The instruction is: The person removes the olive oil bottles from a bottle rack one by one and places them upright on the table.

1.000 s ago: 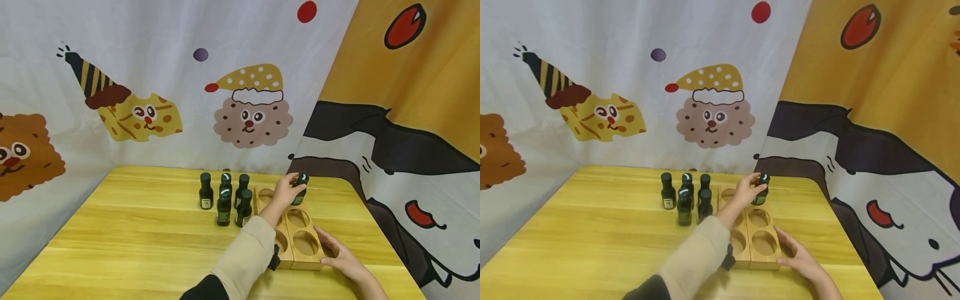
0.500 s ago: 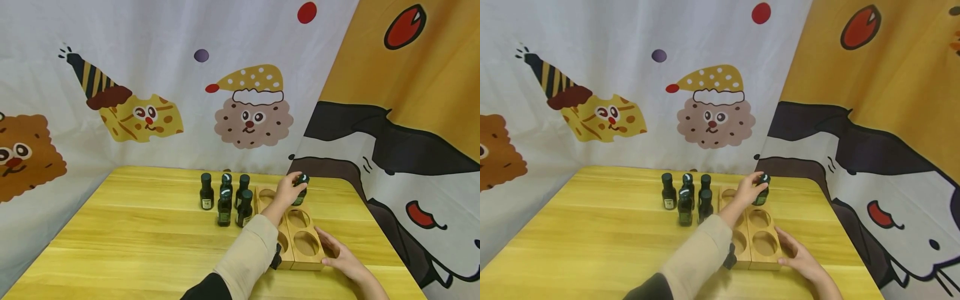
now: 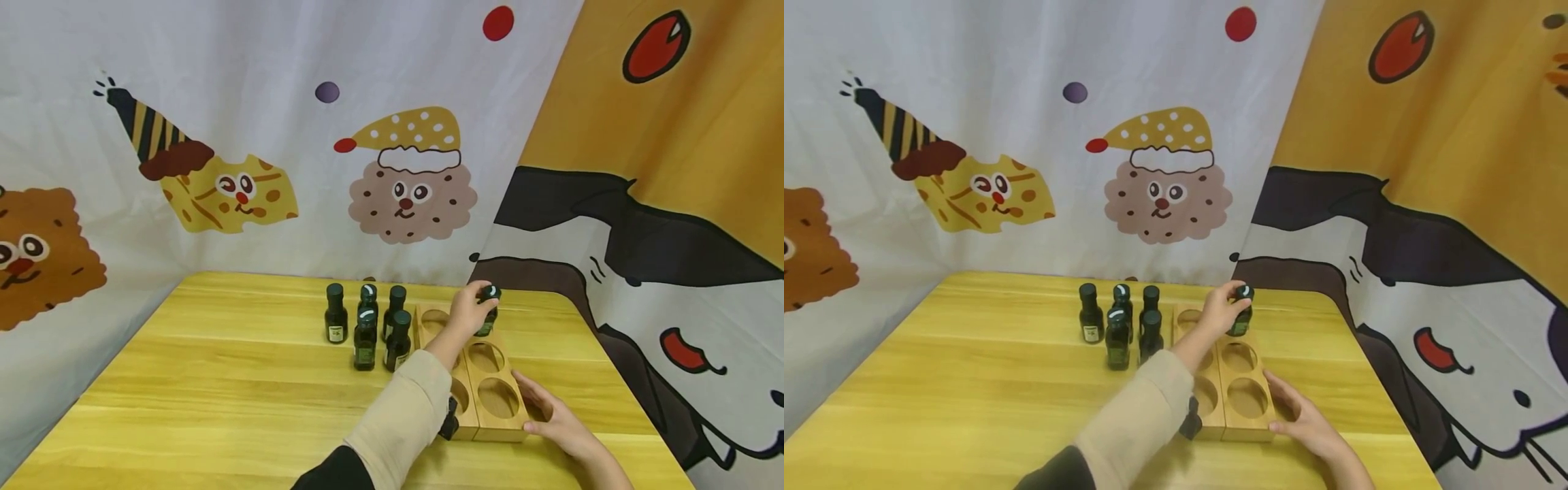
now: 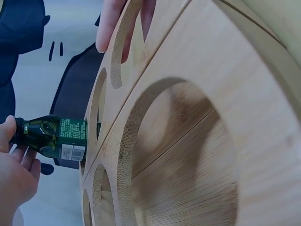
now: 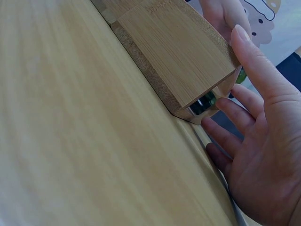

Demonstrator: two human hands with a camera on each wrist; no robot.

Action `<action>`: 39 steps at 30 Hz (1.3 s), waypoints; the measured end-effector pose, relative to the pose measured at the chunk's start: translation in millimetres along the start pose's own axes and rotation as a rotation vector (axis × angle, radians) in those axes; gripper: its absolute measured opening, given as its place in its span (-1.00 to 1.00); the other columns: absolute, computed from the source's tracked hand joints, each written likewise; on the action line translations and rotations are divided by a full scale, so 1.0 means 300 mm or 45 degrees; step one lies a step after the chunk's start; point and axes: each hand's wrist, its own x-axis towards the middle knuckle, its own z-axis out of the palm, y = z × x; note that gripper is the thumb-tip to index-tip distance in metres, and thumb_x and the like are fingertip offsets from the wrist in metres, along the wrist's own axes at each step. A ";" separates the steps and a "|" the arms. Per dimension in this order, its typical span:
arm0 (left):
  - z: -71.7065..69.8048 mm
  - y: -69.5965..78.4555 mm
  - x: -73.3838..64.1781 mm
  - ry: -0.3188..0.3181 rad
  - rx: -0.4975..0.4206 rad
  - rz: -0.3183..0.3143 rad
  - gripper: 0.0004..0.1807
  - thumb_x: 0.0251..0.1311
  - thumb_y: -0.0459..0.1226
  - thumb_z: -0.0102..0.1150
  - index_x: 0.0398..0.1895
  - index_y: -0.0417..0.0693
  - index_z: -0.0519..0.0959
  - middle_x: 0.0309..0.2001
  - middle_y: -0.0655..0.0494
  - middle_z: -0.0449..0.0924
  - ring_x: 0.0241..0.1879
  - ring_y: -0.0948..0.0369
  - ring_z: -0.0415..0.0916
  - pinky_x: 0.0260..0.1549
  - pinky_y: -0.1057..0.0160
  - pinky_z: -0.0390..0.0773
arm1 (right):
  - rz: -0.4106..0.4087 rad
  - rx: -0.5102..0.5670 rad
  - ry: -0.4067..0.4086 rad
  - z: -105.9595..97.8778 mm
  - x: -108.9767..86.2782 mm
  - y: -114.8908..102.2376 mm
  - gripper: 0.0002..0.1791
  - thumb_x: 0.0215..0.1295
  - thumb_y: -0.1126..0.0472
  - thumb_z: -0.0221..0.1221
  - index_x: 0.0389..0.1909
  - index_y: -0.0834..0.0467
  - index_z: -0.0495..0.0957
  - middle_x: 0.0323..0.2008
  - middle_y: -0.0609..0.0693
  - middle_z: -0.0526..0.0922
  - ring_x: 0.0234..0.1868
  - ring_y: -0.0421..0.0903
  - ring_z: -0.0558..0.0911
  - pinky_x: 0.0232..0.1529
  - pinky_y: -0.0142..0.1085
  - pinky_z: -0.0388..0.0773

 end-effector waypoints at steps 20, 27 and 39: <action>-0.085 0.095 0.014 0.007 -0.178 0.157 -0.58 0.27 -0.24 0.20 0.20 -0.01 0.50 0.10 0.11 0.52 0.08 0.25 0.47 -0.05 0.38 0.48 | -0.047 0.026 -0.002 -0.004 0.008 0.014 -0.16 0.24 0.37 0.23 0.47 0.25 0.03 0.40 0.04 0.22 0.27 -0.21 0.33 0.17 -0.47 0.24; -0.131 0.130 0.000 0.001 -0.234 0.220 -0.58 0.29 -0.22 0.17 0.22 -0.01 0.48 0.10 0.11 0.52 0.09 0.28 0.45 -0.05 0.39 0.47 | -0.056 0.025 -0.009 -0.005 0.006 0.023 -0.17 0.25 0.37 0.23 0.47 0.26 0.03 0.39 0.10 0.22 0.27 -0.19 0.34 0.17 -0.46 0.24; -0.234 0.194 -0.031 0.008 -0.253 0.405 -0.57 0.30 -0.24 0.17 0.22 -0.11 0.47 0.06 0.04 0.53 0.01 0.27 0.45 -0.05 0.32 0.49 | -0.069 0.017 -0.006 0.003 0.006 0.005 -0.15 0.22 0.42 0.23 0.47 0.27 0.02 0.38 0.26 0.17 0.28 -0.17 0.32 0.17 -0.46 0.25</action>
